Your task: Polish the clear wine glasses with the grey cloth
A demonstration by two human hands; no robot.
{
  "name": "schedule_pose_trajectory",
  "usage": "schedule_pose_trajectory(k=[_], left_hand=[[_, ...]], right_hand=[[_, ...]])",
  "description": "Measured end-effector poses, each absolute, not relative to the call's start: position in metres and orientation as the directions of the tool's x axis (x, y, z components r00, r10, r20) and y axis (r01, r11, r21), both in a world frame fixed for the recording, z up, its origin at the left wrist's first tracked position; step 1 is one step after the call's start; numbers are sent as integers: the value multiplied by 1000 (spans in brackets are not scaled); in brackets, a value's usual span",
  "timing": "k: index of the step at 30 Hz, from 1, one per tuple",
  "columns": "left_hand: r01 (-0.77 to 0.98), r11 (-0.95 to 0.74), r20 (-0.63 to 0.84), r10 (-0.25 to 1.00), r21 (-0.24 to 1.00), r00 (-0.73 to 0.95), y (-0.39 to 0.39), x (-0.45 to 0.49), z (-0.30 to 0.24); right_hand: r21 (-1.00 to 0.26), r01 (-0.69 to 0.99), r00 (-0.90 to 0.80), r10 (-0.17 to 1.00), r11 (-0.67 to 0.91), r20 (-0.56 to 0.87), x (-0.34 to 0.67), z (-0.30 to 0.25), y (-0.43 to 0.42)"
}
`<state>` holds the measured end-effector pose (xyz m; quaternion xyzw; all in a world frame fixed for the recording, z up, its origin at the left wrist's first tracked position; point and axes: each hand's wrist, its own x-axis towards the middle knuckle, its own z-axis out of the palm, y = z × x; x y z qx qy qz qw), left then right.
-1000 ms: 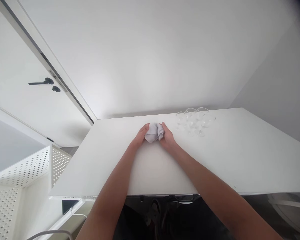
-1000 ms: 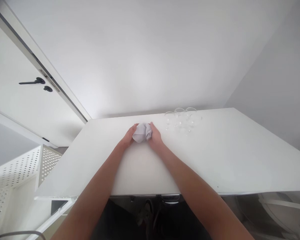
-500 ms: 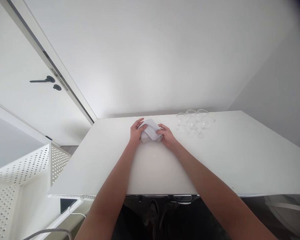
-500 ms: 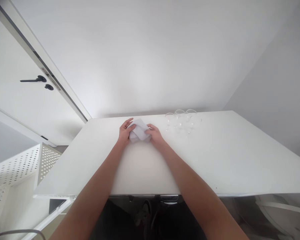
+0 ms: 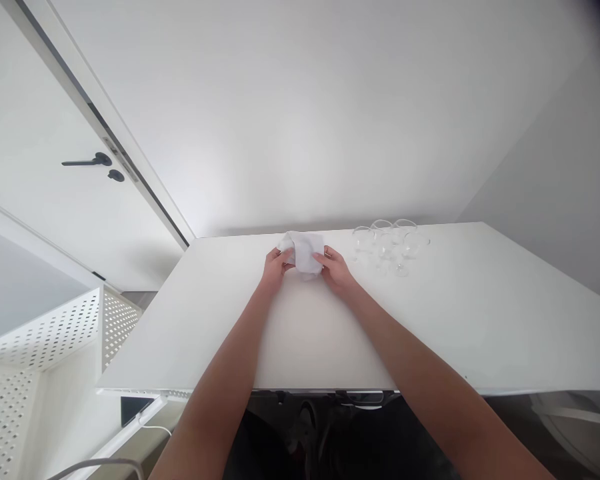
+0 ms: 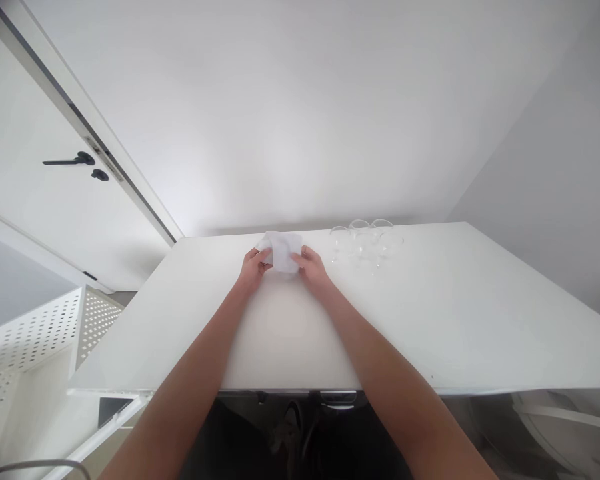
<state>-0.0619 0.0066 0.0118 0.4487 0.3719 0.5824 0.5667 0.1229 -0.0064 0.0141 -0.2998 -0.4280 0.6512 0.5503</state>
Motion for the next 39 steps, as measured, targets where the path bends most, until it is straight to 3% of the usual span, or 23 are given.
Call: schedule_pose_trajectory(k=[8, 16, 20, 29, 33, 39], left_hand=[[-178, -199, 182, 977, 964, -109, 8, -62, 9], [-141, -248, 215, 953, 959, -212, 10, -67, 7], [-175, -282, 263, 957, 943, -125, 7, -65, 12], [-315, -68, 121, 981, 947, 151, 1, -62, 19], [-364, 11, 66, 978, 931, 197, 1, -62, 21], [-302, -26, 100, 968, 953, 232, 2, -63, 19]], right_hand=[[-932, -362, -160, 985, -4, 58, 121, 7, -2], [-965, -92, -255, 931, 245, 261, 122, 2, -1], [-951, -6, -181, 935, 310, 306, 123, -2, 2], [-881, 289, -46, 925, 375, 378, 123, -13, 13], [-920, 178, -20, 937, 348, 350, 124, -9, 8], [-946, -288, -80, 981, 147, 177, 124, -4, 2]])
